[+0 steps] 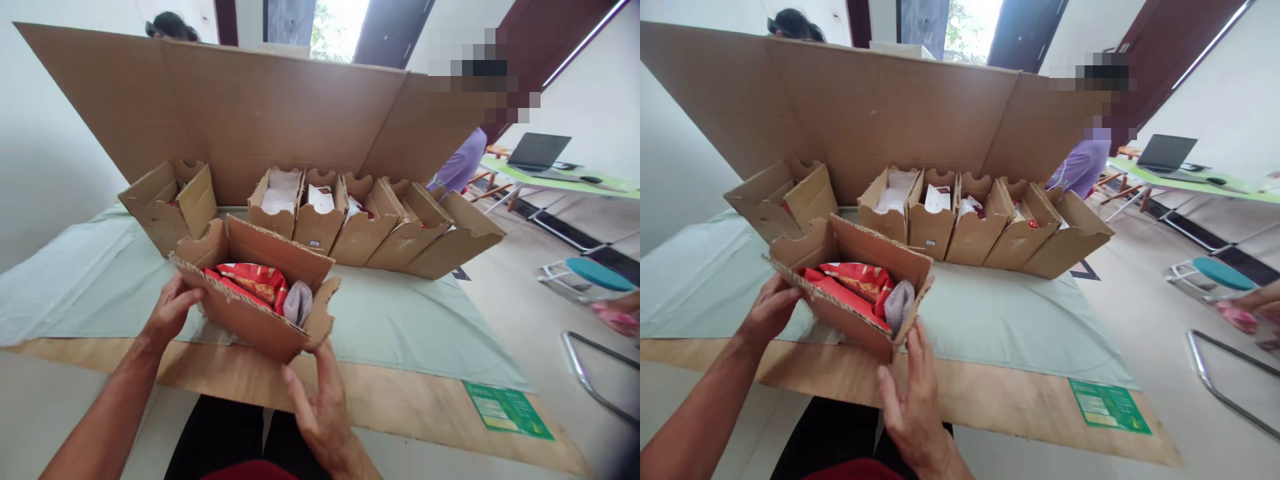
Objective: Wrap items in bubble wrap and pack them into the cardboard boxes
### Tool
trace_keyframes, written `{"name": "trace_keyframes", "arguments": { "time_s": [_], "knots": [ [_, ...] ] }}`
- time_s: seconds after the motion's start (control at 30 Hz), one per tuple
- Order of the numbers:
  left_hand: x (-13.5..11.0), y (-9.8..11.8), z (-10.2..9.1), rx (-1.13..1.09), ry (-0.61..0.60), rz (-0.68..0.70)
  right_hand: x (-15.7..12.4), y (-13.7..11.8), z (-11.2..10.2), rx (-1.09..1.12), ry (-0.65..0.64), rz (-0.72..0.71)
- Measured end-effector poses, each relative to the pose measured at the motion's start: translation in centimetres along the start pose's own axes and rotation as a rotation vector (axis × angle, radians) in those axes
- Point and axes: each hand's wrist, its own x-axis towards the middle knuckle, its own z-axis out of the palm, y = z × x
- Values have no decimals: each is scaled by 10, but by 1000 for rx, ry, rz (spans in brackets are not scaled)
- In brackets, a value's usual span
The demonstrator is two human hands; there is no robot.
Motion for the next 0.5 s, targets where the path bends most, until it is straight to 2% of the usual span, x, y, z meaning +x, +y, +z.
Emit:
{"name": "trace_keyframes", "arguments": {
  "time_s": [0.07, 0.13, 0.2, 0.27, 0.33, 0.4, 0.5],
  "knots": [
    [10, -3, -2, 0, 112, 41, -10, 6, 2, 1, -109, -90],
    [5, -5, 0, 22, 205, 29, -14, 19, -4, 1, -181, -92],
    [-16, -8, 5, 74, 287, -18, -7, 34, -14, -10, -162, -14],
    [-49, -13, 12, 122, 329, -76, 11, 47, -21, 8, -121, 81],
    [-85, -19, 21, 144, 298, -146, 33, 54, -22, 71, -174, 143],
    [-114, -24, 29, 155, 212, -181, 50, 53, -17, 163, -304, 185],
    [-133, -28, 38, 160, 79, -112, 60, 42, 0, 327, -453, 225]
  ]
}}
